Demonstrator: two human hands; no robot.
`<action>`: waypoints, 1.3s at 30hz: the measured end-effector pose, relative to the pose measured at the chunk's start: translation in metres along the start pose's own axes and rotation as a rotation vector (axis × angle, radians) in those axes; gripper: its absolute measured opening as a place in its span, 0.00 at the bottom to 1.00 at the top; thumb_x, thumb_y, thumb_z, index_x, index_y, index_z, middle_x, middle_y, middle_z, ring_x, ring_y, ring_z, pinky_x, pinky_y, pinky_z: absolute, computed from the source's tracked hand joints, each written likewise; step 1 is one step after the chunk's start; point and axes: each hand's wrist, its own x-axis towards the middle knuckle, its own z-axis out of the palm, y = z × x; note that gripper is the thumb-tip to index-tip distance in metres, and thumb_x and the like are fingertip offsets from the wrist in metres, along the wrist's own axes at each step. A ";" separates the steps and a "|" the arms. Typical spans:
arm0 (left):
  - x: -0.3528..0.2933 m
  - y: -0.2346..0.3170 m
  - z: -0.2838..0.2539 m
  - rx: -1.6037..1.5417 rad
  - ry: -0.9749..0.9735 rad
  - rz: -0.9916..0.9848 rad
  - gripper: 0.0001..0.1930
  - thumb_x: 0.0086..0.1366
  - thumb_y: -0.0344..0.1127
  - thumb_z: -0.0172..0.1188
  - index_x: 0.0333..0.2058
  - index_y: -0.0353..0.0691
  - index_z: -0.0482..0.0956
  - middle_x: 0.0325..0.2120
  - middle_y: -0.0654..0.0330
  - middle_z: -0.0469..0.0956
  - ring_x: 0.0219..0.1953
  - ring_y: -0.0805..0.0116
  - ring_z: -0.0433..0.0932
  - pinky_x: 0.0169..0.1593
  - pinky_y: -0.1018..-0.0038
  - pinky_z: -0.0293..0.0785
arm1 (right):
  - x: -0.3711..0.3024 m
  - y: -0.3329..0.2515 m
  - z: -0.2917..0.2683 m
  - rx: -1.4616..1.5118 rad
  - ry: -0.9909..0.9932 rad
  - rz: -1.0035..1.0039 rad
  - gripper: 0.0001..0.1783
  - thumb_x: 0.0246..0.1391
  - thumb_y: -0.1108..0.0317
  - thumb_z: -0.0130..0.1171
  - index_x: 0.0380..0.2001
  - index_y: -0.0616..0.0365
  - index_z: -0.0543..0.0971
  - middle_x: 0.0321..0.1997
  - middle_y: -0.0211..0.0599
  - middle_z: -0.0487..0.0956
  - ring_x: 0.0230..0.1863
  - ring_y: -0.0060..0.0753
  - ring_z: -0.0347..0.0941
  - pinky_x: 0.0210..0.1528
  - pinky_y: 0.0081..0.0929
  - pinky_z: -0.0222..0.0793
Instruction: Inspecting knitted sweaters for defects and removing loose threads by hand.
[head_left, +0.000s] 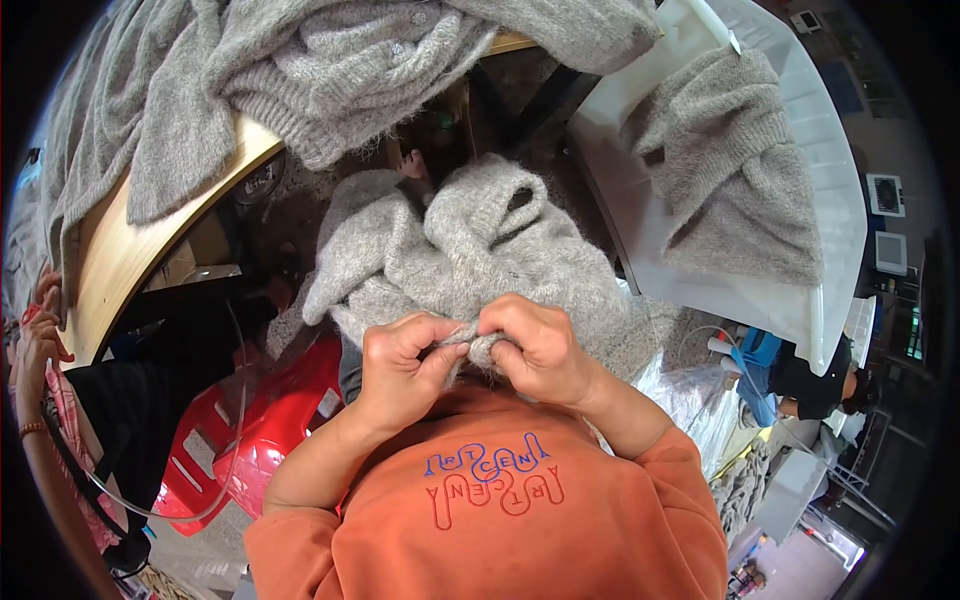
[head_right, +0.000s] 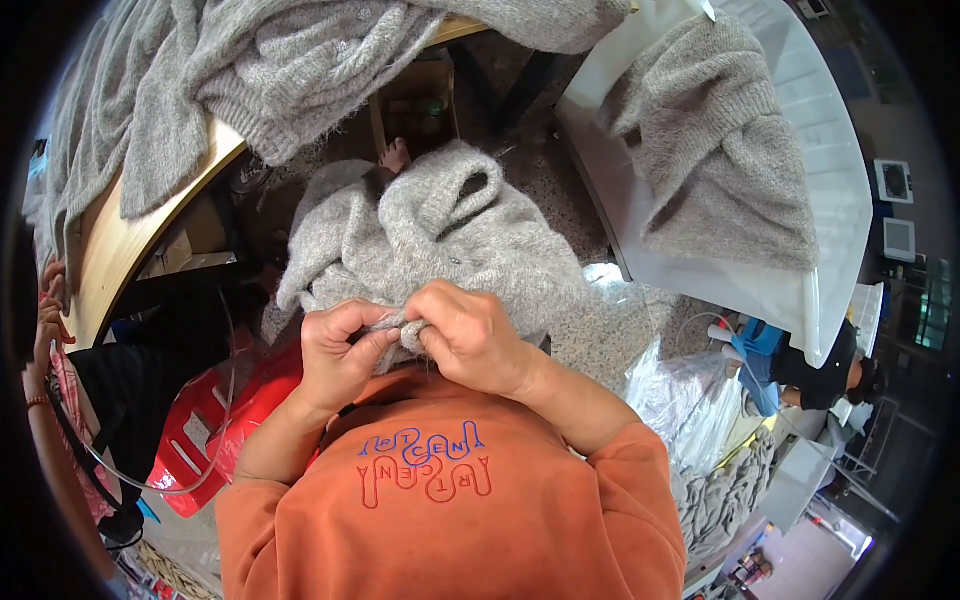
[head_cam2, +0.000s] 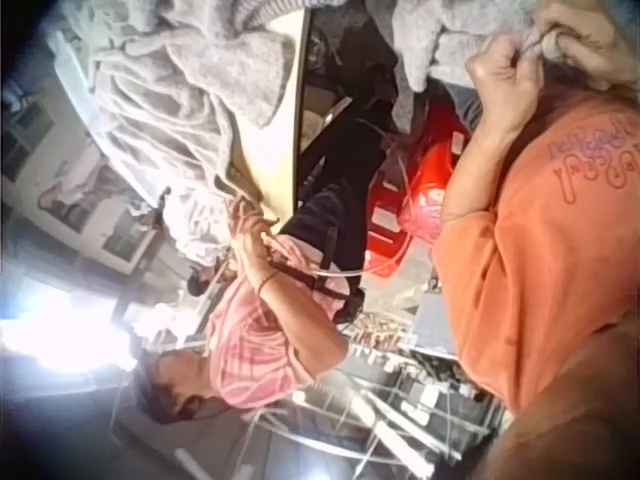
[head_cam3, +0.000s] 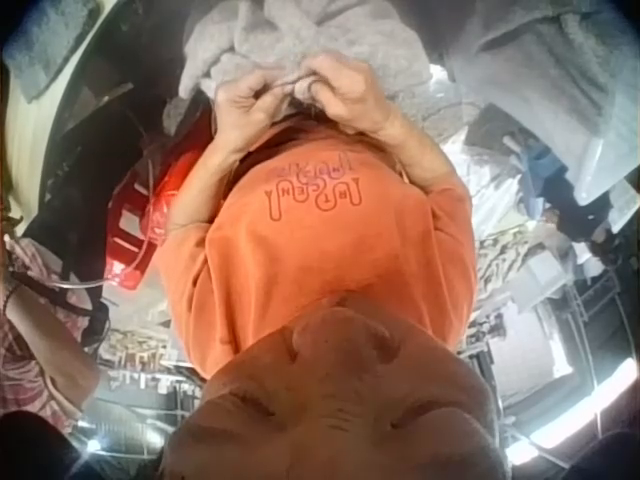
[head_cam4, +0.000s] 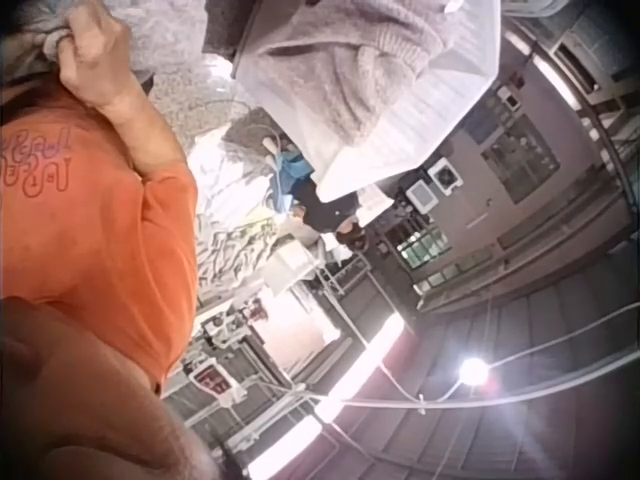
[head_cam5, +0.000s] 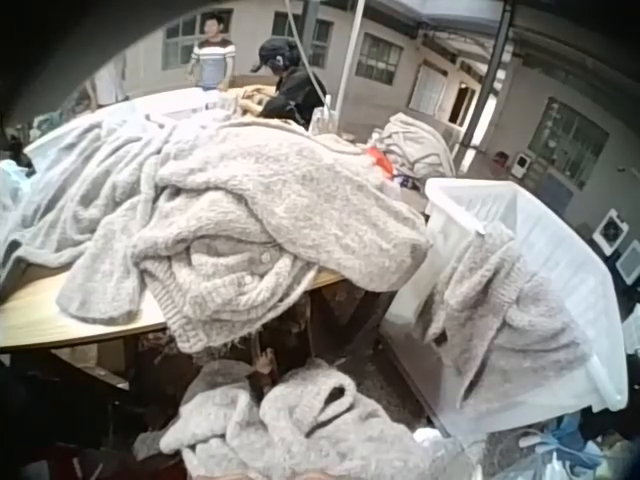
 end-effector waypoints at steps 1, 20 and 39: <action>0.000 -0.001 0.001 -0.001 0.029 0.040 0.07 0.46 0.21 0.62 0.28 0.33 0.78 0.20 0.57 0.76 0.21 0.71 0.75 0.26 0.79 0.69 | 0.000 -0.001 0.001 0.025 0.040 0.074 0.15 0.33 0.85 0.51 0.30 0.64 0.73 0.27 0.42 0.74 0.24 0.41 0.73 0.26 0.29 0.68; 0.002 0.016 0.005 0.136 0.146 0.401 0.09 0.45 0.15 0.59 0.26 0.32 0.75 0.22 0.54 0.75 0.21 0.65 0.75 0.23 0.77 0.70 | -0.005 -0.005 0.001 0.006 0.112 -0.066 0.12 0.28 0.79 0.56 0.24 0.61 0.71 0.17 0.37 0.67 0.16 0.38 0.66 0.17 0.30 0.62; 0.000 0.011 0.013 0.460 0.287 0.775 0.13 0.42 0.16 0.56 0.31 0.29 0.73 0.21 0.52 0.74 0.18 0.64 0.73 0.20 0.76 0.69 | 0.003 -0.004 0.005 -0.273 0.222 -0.283 0.12 0.26 0.74 0.57 0.23 0.60 0.71 0.15 0.32 0.63 0.14 0.32 0.64 0.16 0.27 0.58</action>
